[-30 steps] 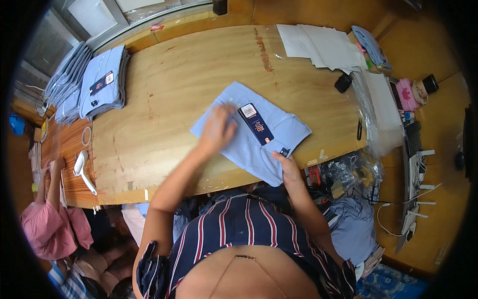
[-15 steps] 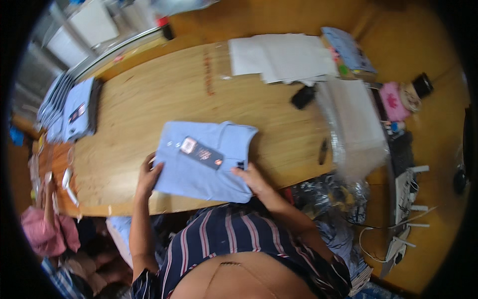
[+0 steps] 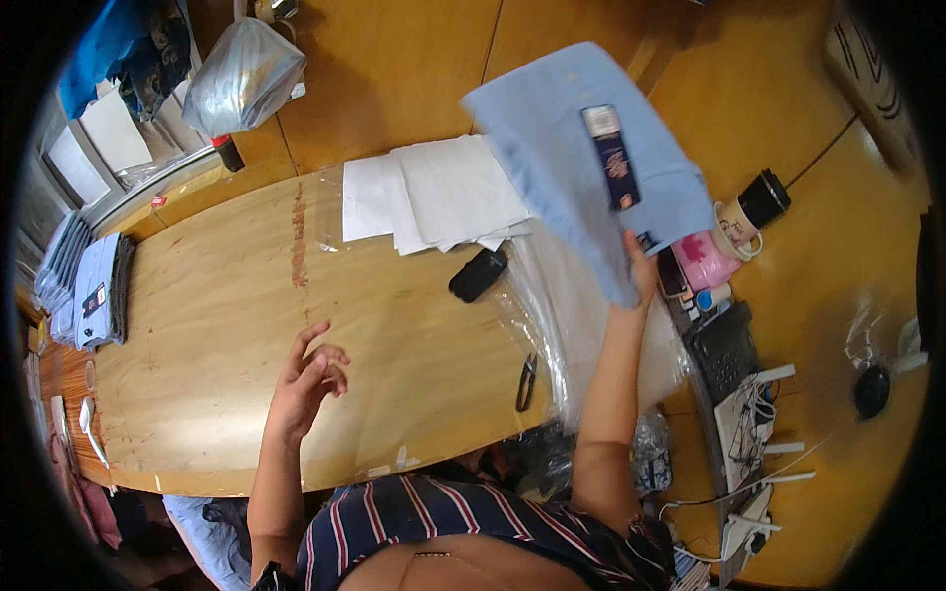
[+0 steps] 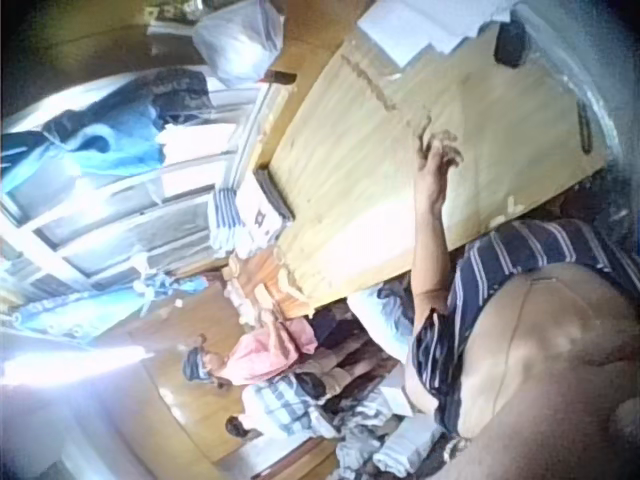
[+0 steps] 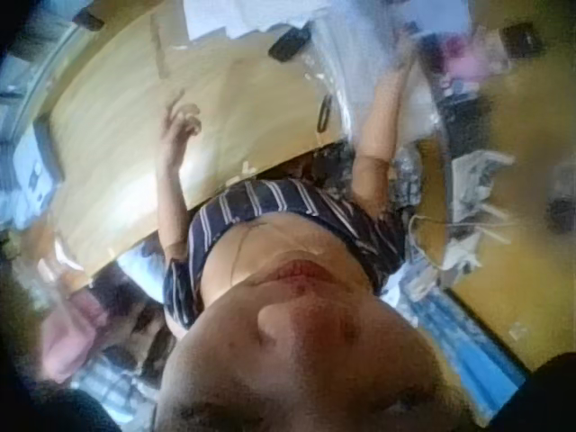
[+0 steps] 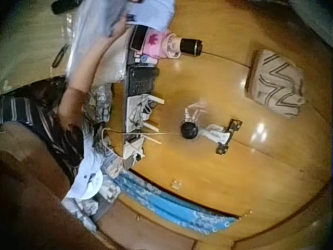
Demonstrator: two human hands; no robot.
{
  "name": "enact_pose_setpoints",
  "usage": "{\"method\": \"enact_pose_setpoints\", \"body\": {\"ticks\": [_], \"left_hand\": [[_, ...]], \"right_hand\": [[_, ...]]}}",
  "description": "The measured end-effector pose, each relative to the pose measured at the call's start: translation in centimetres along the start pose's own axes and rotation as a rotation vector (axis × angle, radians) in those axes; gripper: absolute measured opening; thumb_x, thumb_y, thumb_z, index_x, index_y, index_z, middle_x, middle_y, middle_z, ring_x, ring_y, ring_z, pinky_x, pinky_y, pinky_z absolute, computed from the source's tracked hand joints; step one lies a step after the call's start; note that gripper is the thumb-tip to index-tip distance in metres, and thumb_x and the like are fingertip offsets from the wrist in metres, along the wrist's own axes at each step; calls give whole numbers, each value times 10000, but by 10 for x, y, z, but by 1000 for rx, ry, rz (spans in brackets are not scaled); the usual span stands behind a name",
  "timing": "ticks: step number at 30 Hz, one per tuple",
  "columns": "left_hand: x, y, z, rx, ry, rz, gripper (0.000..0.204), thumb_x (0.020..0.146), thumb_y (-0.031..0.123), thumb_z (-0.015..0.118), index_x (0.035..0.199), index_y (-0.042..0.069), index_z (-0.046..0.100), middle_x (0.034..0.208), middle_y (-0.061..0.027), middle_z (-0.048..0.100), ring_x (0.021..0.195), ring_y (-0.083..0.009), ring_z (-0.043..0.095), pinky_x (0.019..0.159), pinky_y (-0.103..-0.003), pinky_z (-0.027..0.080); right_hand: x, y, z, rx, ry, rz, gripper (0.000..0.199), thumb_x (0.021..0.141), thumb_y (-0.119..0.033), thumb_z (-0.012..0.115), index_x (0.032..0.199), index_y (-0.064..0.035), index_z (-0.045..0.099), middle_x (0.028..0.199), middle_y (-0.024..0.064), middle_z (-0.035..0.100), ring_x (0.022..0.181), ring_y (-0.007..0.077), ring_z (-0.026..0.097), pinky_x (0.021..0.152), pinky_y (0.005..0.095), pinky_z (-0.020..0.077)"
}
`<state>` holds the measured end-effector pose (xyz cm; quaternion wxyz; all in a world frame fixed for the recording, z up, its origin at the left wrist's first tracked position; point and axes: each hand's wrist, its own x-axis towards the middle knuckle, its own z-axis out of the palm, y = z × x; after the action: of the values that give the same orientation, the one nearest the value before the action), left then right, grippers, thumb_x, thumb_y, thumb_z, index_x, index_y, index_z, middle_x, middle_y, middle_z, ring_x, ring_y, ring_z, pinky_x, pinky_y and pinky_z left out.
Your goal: The person trims loose threads from light blue collared shirts using small snips and then folds them over a cardboard template, stacking the finished garments.
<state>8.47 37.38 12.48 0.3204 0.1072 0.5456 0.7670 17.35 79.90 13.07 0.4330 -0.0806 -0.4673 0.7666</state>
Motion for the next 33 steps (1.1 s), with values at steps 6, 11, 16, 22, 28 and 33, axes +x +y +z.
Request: {"method": "enact_pose_setpoints", "body": {"ticks": [6,11,16,22,28,33], "left_hand": [[-27,-30,-31,-29,373,-115,393,832,107,495,1202,96,363,838,-79,529,585,-114,482,529,-230,396],[-49,-41,-41,-42,487,-159,382,823,102,496,1183,102,368,833,-70,539,575,-107,491,518,-226,403],[-59,-40,-52,169,522,-214,353,826,109,488,1163,92,382,825,-59,545,568,-97,499,528,-213,388],[-41,-59,-95,522,393,-25,294,833,107,515,1110,53,432,795,-40,537,569,-68,488,498,-180,358],[-47,-65,-135,517,128,54,295,850,142,489,1126,59,426,801,-43,530,597,-81,477,543,-206,356],[-41,-53,-144,525,-179,105,300,844,122,472,1133,61,423,802,-35,507,597,-88,420,576,-211,352]], "right_hand": [[172,13,-63,127,138,-166,445,736,58,565,1157,-9,433,1098,130,508,975,260,498,833,390,420],[239,93,-123,-461,633,180,447,738,-57,627,1140,-3,439,1085,161,512,985,290,501,832,453,421],[251,104,-142,-551,620,310,527,737,-162,642,1163,24,393,1102,198,492,981,344,502,838,488,404],[166,28,-122,-1769,463,-276,632,702,-236,647,1198,23,351,982,227,558,921,357,541,787,418,433],[-123,-20,33,-1626,419,-717,376,714,-52,549,1084,-101,500,894,110,593,827,296,564,709,377,452],[-423,-10,-29,-1850,1153,-381,277,694,-27,512,958,-89,568,872,127,585,787,305,554,686,371,445]]}}
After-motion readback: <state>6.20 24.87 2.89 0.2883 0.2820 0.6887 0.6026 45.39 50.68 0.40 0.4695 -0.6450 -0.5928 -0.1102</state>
